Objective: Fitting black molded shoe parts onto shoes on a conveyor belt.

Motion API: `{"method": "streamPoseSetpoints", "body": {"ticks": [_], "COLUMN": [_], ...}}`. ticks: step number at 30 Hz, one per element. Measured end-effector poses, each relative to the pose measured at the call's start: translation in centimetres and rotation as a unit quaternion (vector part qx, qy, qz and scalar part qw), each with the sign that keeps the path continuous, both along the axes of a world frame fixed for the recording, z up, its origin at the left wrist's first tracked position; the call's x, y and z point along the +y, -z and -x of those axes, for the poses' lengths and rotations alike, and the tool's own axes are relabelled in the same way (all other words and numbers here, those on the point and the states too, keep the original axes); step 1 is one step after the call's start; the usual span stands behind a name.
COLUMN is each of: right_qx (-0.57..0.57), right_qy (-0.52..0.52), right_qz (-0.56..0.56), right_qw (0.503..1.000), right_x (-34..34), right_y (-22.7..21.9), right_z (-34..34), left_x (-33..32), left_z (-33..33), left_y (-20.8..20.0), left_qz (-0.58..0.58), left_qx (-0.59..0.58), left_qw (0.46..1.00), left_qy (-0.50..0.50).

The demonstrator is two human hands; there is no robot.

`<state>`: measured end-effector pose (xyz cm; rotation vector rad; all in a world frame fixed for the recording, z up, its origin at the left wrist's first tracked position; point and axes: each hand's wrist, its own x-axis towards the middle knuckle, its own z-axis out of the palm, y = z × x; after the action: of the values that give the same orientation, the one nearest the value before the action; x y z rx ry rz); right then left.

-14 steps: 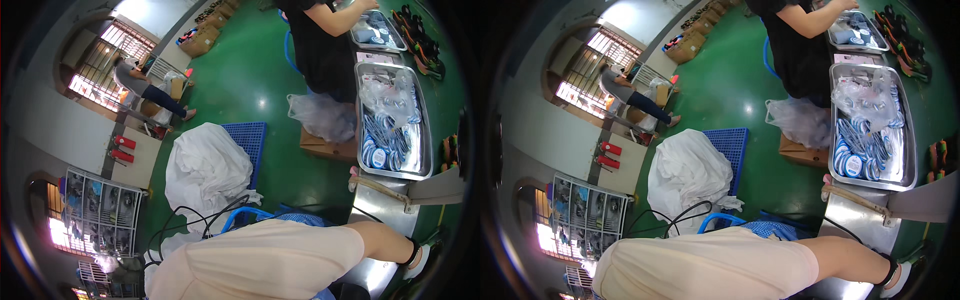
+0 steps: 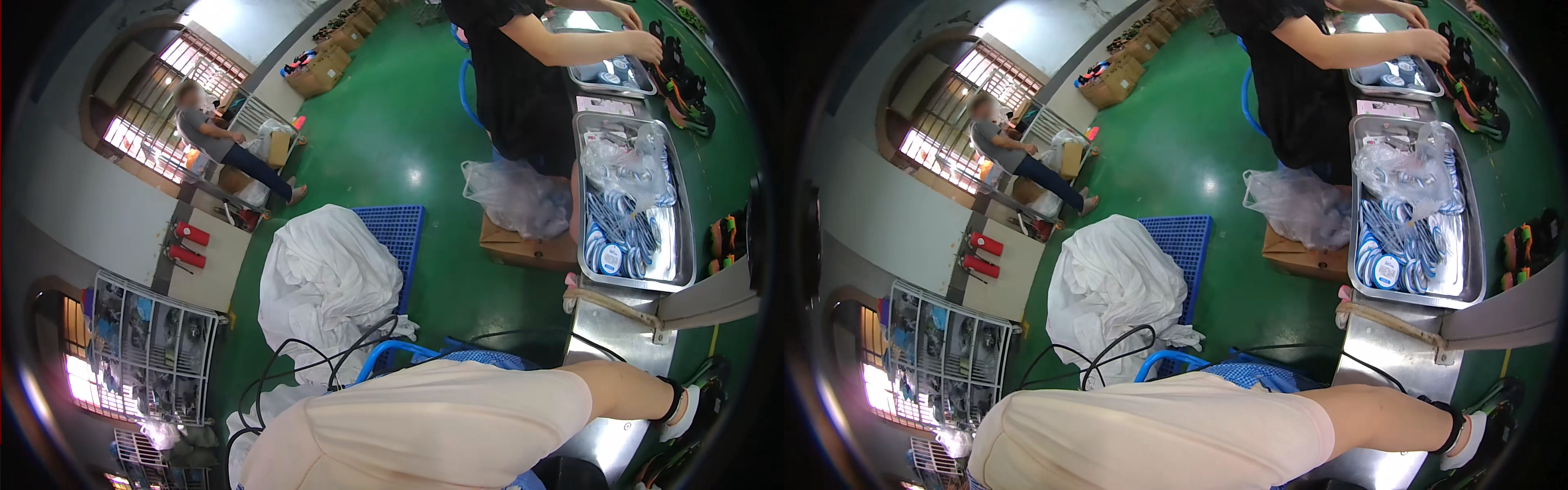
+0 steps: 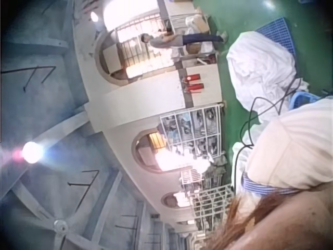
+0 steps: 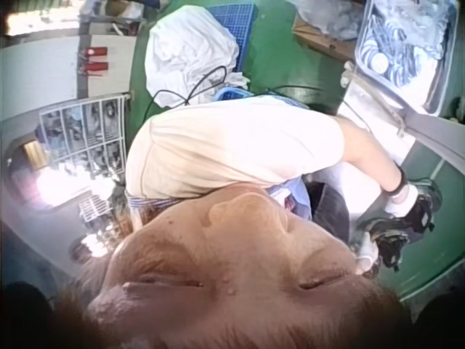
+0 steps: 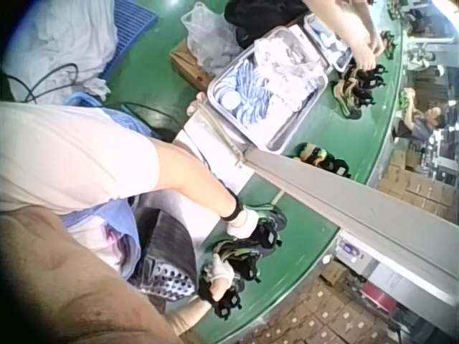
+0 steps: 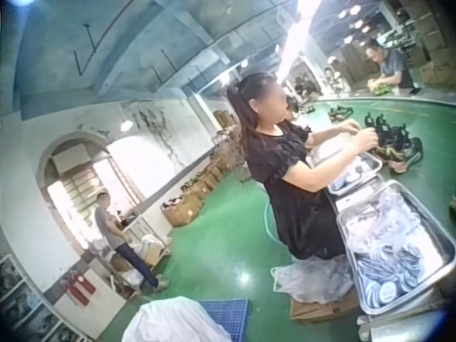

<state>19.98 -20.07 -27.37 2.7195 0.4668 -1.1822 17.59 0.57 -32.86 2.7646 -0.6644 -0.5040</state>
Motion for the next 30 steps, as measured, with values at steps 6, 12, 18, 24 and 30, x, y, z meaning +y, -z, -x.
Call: {"method": "streamPoseSetpoints", "body": {"ticks": [6, 12, 18, 24, 30], "right_qx": [-0.048, -0.09, -0.127, -0.238, -0.038], "right_qy": [-0.146, -0.322, -0.444, -0.593, 0.069], "right_qz": [0.003, -0.004, 0.019, 0.044, -0.028], "right_qw": [0.988, 0.942, 0.887, 0.768, 0.997], "right_x": [-1.1, 1.1, -2.0, -0.1, 3.3], "right_y": [3.9, 7.9, 10.7, 5.8, -5.3], "right_z": [-2.1, -3.7, -4.3, -5.6, 5.5], "left_x": [-1.3, -0.7, -3.2, 3.0, 5.3], "left_z": [-0.6, -1.5, -3.0, -5.2, 4.2], "left_y": [-0.2, 0.7, 2.0, 5.4, -4.5], "left_qz": [0.026, 0.013, 0.073, 0.34, 0.105], "left_qx": [0.002, -0.014, -0.013, -0.329, -0.127], "left_qw": [1.0, 1.0, 0.996, 0.855, 0.986], "left_qy": [0.011, -0.015, 0.055, -0.214, -0.039]}}
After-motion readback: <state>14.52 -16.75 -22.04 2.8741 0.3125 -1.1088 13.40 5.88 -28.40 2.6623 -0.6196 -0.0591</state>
